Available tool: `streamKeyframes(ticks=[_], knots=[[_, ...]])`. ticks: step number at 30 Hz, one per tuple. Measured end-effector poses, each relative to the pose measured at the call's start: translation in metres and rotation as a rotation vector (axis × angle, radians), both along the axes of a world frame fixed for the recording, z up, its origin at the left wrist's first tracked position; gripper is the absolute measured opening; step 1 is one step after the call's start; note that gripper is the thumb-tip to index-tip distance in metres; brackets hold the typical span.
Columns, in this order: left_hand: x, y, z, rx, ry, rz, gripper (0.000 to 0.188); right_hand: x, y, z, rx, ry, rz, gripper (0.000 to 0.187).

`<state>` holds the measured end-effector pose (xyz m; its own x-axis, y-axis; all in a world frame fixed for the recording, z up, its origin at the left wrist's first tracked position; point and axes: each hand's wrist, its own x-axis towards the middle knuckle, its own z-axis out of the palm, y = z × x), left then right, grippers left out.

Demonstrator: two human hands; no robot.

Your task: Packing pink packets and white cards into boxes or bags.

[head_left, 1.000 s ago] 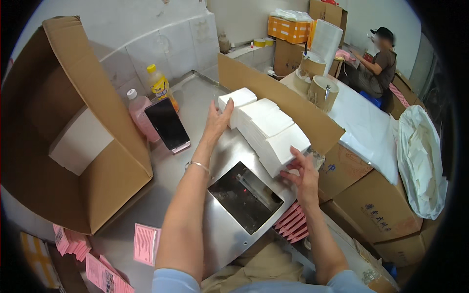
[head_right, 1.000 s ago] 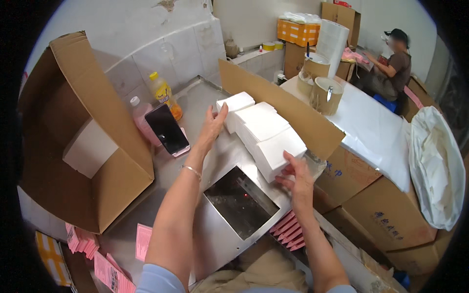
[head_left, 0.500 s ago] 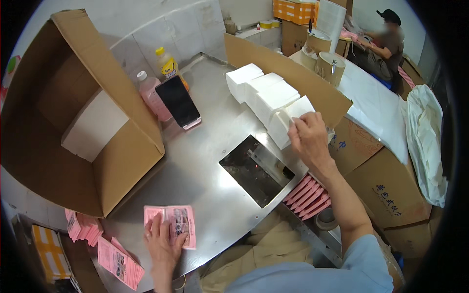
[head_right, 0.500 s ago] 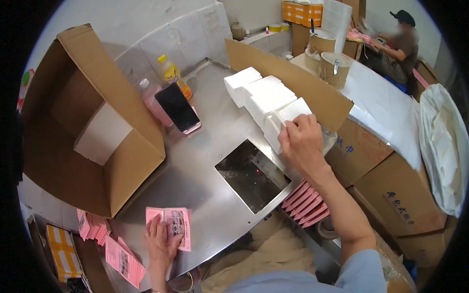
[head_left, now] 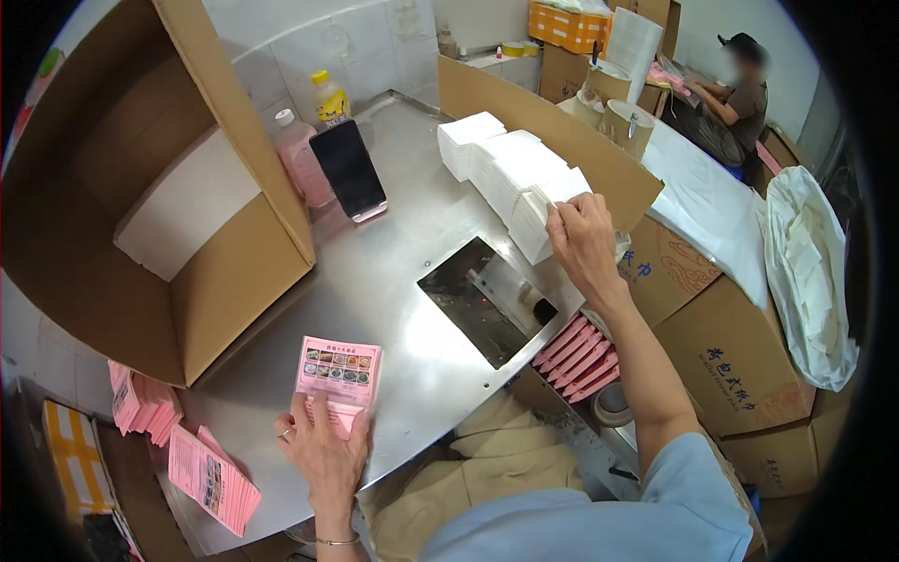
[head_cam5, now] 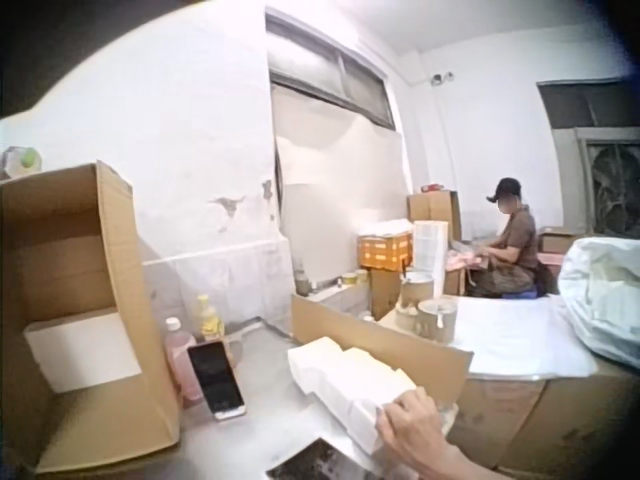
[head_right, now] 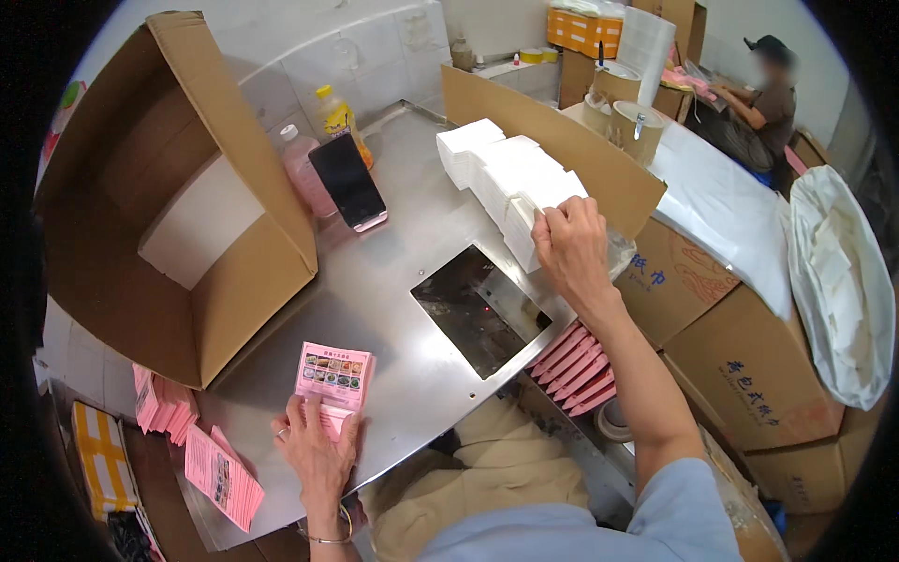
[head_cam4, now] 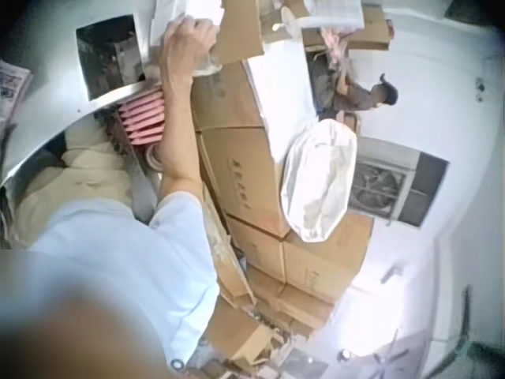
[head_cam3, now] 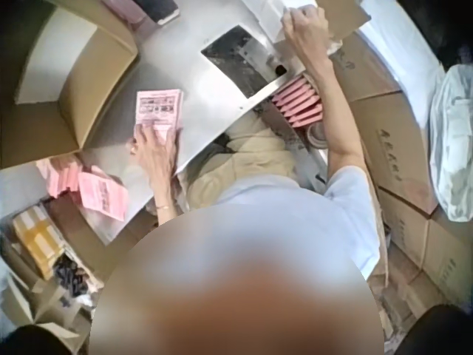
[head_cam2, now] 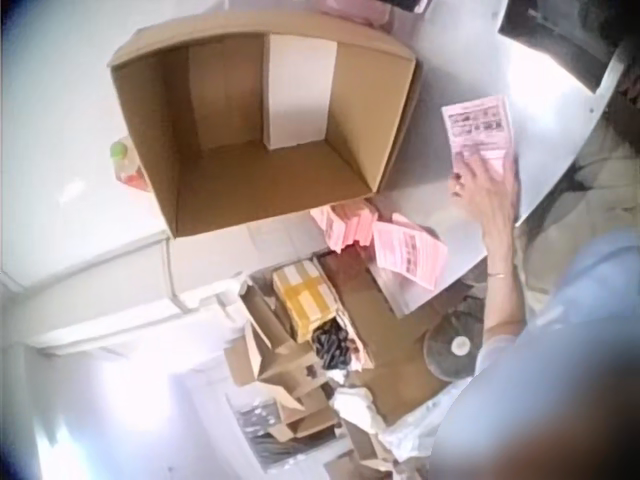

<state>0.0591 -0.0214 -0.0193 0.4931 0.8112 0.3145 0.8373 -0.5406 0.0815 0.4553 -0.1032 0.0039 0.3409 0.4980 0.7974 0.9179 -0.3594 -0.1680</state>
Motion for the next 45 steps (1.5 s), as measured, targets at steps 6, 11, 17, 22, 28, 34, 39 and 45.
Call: streamKeyframes(ticks=[6, 11, 17, 22, 28, 34, 39, 45], knots=[[0.006, 0.004, -0.002, 0.028, -0.041, -0.022, 0.042, 0.0, 0.001, 0.001, -0.039, -0.024, 0.011, 0.013], [0.027, -0.001, -0.012, -0.143, -0.183, -0.101, 0.03, 0.006, -0.003, 0.002, 0.001, -0.045, -0.012, 0.027], [0.056, -0.035, 0.0, -0.405, -0.224, -0.476, 0.054, -0.118, 0.0, -0.011, -0.018, -0.068, 0.63, 0.037], [0.046, -0.024, -0.005, -0.112, -0.236, -0.394, 0.077, -0.19, -0.025, -0.044, -0.268, -0.117, 0.904, 0.02], [0.073, -0.032, -0.002, -0.238, -0.267, -0.442, 0.081, -0.144, 0.057, -0.064, -0.406, 0.064, 0.547, 0.029], [0.017, -0.045, -0.011, -0.507, -0.531, -0.538, 0.037, -0.064, 0.027, -0.076, -0.716, 0.313, 0.266, 0.016], [-0.102, 0.019, -0.018, 0.287, -0.425, 0.065, 0.036, -0.075, -0.015, 0.001, -0.228, 0.071, 0.336, 0.02], [-0.22, 0.07, -0.042, 0.141, -0.076, 0.757, 0.041, 0.005, -0.009, -0.008, -0.127, -0.198, -0.03, 0.026]])
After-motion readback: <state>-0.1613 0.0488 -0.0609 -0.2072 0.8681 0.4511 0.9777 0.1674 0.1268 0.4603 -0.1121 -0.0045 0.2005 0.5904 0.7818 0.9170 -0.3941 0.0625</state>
